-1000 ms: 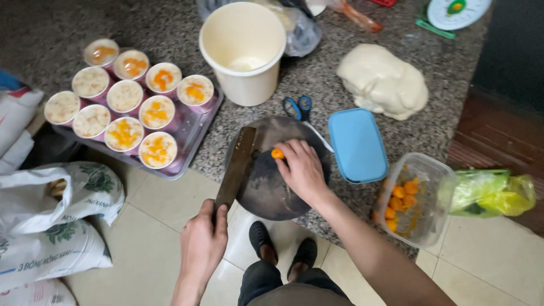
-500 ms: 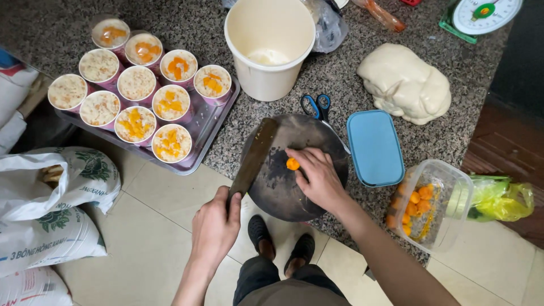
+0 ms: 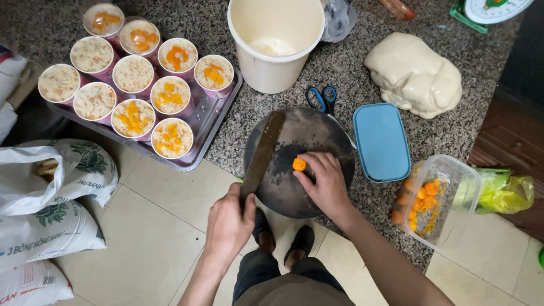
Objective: Chopping salted egg yolks and placing them into pastry cups filled with batter.
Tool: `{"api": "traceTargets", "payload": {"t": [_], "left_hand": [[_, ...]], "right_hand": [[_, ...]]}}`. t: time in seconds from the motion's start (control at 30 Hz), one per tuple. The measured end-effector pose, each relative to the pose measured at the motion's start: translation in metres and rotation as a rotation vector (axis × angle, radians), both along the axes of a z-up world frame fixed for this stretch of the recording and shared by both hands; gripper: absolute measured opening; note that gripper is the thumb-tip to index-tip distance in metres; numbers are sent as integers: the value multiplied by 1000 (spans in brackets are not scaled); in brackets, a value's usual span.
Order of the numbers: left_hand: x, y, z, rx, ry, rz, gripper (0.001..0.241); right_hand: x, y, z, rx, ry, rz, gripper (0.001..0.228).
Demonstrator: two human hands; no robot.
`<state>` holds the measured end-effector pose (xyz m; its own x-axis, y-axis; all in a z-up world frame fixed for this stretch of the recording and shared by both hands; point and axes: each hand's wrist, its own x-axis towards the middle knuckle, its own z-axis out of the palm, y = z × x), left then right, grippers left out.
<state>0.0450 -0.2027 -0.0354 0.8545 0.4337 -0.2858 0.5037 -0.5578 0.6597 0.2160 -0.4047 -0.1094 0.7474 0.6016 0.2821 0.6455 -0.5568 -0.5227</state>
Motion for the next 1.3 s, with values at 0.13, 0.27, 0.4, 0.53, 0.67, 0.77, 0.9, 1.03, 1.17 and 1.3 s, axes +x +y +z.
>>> {"api": "traceTargets", "payload": {"t": [0.13, 0.27, 0.4, 0.53, 0.67, 0.77, 0.9, 1.03, 1.17, 1.3], "left_hand": [[4, -10, -2, -5, -25, -24, 13], [6, -30, 4, 240, 40, -134, 14], [5, -47, -7, 568, 109, -322, 24], [0, -57, -15, 713, 65, -308, 27], [-4, -55, -15, 722, 94, -341, 18], [-9, -51, -18, 697, 124, -355, 16], [-13, -44, -13, 666, 118, -382, 13], [-13, -40, -14, 620, 158, -403, 16], [-6, -40, -22, 575, 132, -389, 12], [4, -43, -43, 568, 79, -346, 17]], "right_hand": [[-4, -1, -3, 23, -8, -35, 51], [-6, 1, 6, 147, 24, -31, 44], [-8, 10, 18, 246, 35, -11, 23], [-7, 1, -5, 216, 18, -41, 22], [-6, 0, -6, 208, 5, -23, 21], [-5, 2, -3, 204, -9, -18, 19], [-5, 2, -1, 215, 11, -6, 18], [-5, 5, 5, 211, 8, -6, 18], [-4, 7, 11, 213, 2, 5, 19], [-6, 9, 17, 213, 16, 4, 19]]}}
